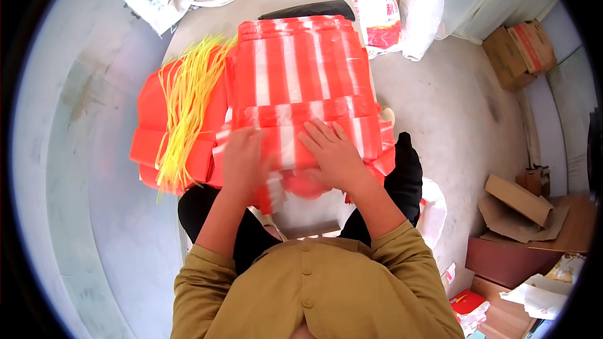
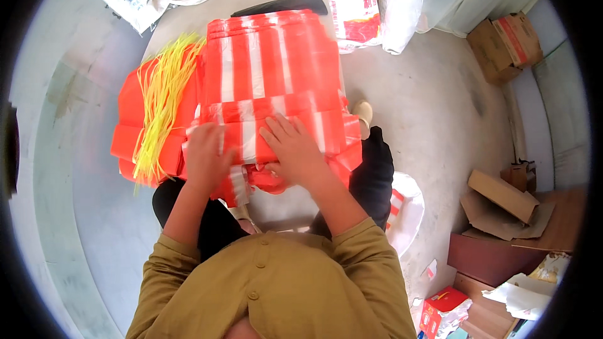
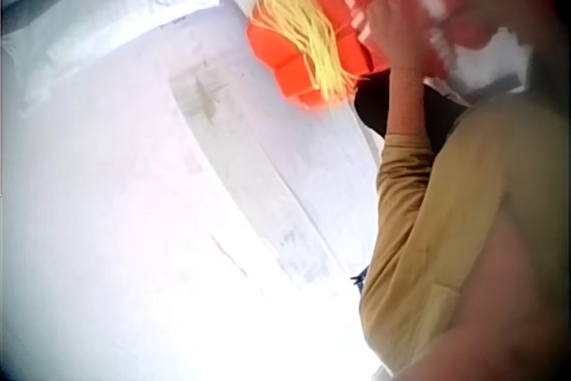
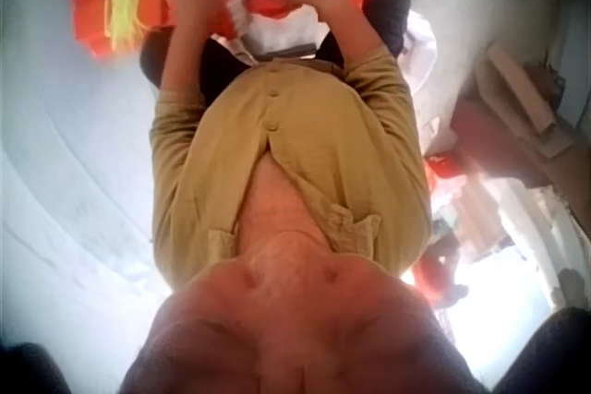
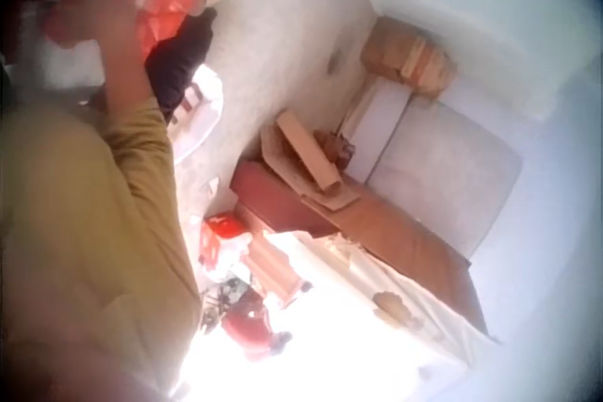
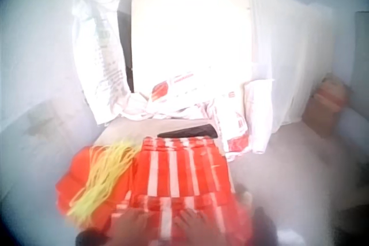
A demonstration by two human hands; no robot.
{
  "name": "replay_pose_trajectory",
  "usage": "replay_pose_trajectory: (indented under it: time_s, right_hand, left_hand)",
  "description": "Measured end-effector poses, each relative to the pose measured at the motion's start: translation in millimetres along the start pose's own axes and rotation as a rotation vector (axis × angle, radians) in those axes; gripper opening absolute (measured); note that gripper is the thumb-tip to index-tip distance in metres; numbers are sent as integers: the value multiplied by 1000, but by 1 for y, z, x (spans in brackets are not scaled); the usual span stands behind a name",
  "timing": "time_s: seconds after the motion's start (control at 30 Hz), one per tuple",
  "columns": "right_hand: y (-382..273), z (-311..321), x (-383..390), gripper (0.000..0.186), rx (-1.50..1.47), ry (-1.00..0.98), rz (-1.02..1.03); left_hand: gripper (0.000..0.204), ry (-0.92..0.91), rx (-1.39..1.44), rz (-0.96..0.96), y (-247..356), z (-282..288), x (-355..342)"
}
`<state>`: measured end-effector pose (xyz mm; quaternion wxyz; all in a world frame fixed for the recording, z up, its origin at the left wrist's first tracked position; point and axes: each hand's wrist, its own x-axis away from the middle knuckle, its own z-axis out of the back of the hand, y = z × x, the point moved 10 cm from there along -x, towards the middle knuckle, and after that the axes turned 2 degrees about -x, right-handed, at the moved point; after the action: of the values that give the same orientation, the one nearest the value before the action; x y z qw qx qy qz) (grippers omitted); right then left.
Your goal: The person folds red-and-white striped plastic sheets and ties them with yellow plastic ties. They repeat the folding and tying process for multiple sheets, placing each completed bundle into a white bag on the floor.
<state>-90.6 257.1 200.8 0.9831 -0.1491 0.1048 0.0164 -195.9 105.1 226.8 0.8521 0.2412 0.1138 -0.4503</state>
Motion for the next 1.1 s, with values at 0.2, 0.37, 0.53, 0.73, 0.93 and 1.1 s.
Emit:
replay_pose_trajectory:
  time_s: [0.2, 0.37, 0.53, 0.73, 0.93, 1.1]
  right_hand:
    - [14, 9, 1, 86, -24, -67, -56]
    - [44, 24, 18, 84, 4, -72, -117]
    - [56, 30, 27, 81, 52, -66, -90]
    - [62, 35, 27, 77, 44, -70, -81]
    - [67, 72, 10, 60, -163, -166, -150]
    - [133, 100, -13, 46, -456, -94, -607]
  left_hand:
    - [78, -342, -25, -111, 38, -29, -6]
    - [80, -344, -48, -91, 20, -22, -4]
    - [76, -333, -34, -73, 9, -19, -2]
    - [67, -360, -55, -81, -1, -9, -3]
    - [57, -470, 211, 33, -26, 3, -15]
    - [44, -508, 332, 562, -71, 15, -57]
